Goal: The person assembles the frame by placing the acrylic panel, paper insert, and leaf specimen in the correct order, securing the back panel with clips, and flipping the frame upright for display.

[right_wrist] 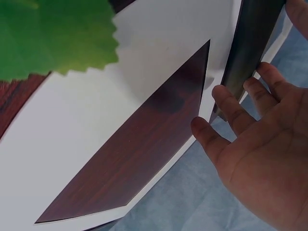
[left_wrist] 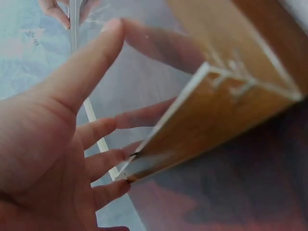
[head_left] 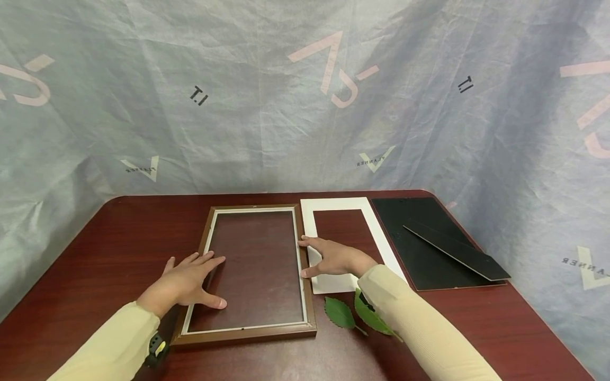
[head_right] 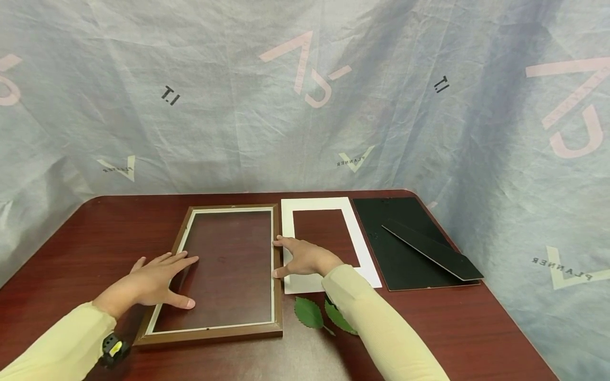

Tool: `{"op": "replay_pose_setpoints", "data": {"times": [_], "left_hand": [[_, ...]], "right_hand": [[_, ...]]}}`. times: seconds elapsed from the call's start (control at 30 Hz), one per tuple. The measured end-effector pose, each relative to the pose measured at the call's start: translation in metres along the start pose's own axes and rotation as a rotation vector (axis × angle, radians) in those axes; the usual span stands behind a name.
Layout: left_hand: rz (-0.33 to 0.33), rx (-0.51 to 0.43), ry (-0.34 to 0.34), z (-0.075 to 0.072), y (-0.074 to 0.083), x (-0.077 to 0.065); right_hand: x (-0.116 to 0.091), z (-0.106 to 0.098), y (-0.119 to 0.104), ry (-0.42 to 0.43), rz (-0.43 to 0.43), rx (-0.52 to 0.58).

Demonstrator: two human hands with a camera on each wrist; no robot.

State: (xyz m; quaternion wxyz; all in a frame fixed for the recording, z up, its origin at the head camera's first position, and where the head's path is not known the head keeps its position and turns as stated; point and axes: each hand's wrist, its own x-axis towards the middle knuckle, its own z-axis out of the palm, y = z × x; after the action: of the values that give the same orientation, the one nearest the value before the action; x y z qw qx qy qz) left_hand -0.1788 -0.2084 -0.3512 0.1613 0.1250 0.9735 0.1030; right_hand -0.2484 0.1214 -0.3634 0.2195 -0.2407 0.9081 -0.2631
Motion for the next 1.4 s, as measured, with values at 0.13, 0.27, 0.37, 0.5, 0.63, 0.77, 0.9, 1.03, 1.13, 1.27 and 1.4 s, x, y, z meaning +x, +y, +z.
{"op": "replay_pose_setpoints", "data": {"times": [0.13,0.27,0.37,0.5,0.63,0.77,0.9,1.03,1.13,1.27,1.4], "left_hand": [[0.011,0.025,0.011,-0.002,0.005,0.002],[0.024,-0.003,-0.037,-0.005,0.012,0.005],[0.016,0.02,-0.072,-0.004,0.018,0.007],[0.001,0.086,-0.063,0.0,0.025,0.008],[-0.005,0.105,-0.049,0.002,0.026,0.006],[-0.002,0.094,-0.046,0.0,0.024,0.006],[0.002,0.025,-0.017,-0.005,0.016,0.007],[0.026,-0.073,0.056,-0.007,0.002,0.005],[0.045,-0.136,0.101,-0.005,-0.01,0.003],[0.073,-0.174,0.169,0.001,-0.023,0.0],[0.08,-0.165,0.2,0.001,-0.035,-0.003]], "right_hand": [[-0.001,-0.001,-0.001,-0.002,0.004,0.014],[-0.002,-0.002,0.001,-0.002,0.014,0.037],[-0.002,-0.002,0.001,-0.005,0.011,0.047],[-0.002,-0.002,0.0,-0.007,0.011,0.047],[-0.002,-0.002,0.0,-0.006,0.009,0.04],[-0.002,-0.002,0.001,-0.005,0.006,0.047],[-0.001,-0.001,0.002,-0.006,0.005,0.059],[-0.001,0.0,0.004,-0.009,0.006,0.058],[-0.002,0.0,0.004,-0.012,0.017,0.065],[-0.002,-0.001,0.003,-0.011,0.033,0.081],[-0.002,-0.001,0.003,-0.009,0.028,0.086]]}}
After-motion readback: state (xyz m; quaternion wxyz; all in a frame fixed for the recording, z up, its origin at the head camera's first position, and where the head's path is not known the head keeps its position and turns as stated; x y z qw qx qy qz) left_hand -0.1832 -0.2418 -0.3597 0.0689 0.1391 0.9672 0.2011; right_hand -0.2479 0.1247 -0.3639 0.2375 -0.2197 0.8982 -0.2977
